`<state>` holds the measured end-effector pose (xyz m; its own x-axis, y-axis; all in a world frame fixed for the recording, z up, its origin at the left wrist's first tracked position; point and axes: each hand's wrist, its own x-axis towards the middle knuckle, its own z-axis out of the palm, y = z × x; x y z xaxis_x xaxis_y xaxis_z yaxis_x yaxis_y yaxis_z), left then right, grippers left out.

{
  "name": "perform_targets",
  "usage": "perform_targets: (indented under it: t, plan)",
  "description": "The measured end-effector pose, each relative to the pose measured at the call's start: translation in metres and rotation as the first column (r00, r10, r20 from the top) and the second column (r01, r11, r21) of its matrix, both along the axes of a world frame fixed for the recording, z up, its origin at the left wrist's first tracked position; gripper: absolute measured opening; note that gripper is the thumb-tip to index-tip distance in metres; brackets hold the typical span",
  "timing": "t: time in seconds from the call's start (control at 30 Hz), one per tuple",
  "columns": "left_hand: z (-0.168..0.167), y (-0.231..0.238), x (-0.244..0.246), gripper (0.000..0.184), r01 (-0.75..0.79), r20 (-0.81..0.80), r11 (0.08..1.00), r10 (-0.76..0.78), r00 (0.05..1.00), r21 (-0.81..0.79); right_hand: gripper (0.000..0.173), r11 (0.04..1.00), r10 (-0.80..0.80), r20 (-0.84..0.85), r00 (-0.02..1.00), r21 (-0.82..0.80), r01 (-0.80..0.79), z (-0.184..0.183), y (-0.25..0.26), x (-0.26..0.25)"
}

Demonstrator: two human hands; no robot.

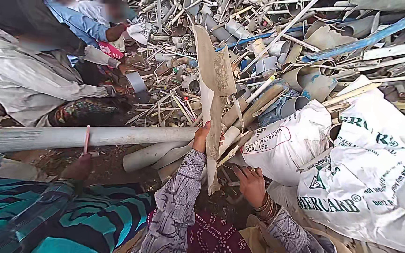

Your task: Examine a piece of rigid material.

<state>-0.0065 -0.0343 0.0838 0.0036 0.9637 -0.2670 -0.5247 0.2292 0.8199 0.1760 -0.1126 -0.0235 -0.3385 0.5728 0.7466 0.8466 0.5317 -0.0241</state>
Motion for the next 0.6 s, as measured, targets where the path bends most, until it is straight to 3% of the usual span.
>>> perform_targets:
  t: [0.2, 0.33, 0.5, 0.6]
  plan:
    - [0.001, -0.005, 0.004, 0.054, 0.053, 0.050, 0.998, -0.052, 0.997, -0.022, 0.031, 0.998, -0.017, -0.065, 0.998, -0.060, 0.013, 0.012, -0.001, -0.002]
    - [-0.003, -0.004, 0.011, 0.055, 0.105, 0.024, 0.994, -0.104, 0.994, -0.029, 0.032, 1.000, -0.009, -0.032, 0.999, -0.008, 0.009, 0.009, -0.006, 0.001]
    - [-0.003, -0.005, 0.013, 0.054, 0.082, 0.044, 0.997, -0.082, 0.996, -0.010, 0.031, 0.992, -0.049, -0.073, 0.996, -0.123, 0.040, 0.019, -0.004, 0.003]
    - [-0.002, -0.004, 0.013, 0.056, 0.082, 0.046, 0.997, -0.082, 0.996, 0.005, 0.031, 0.997, -0.013, -0.066, 0.998, -0.077, 0.008, 0.016, -0.008, 0.001]
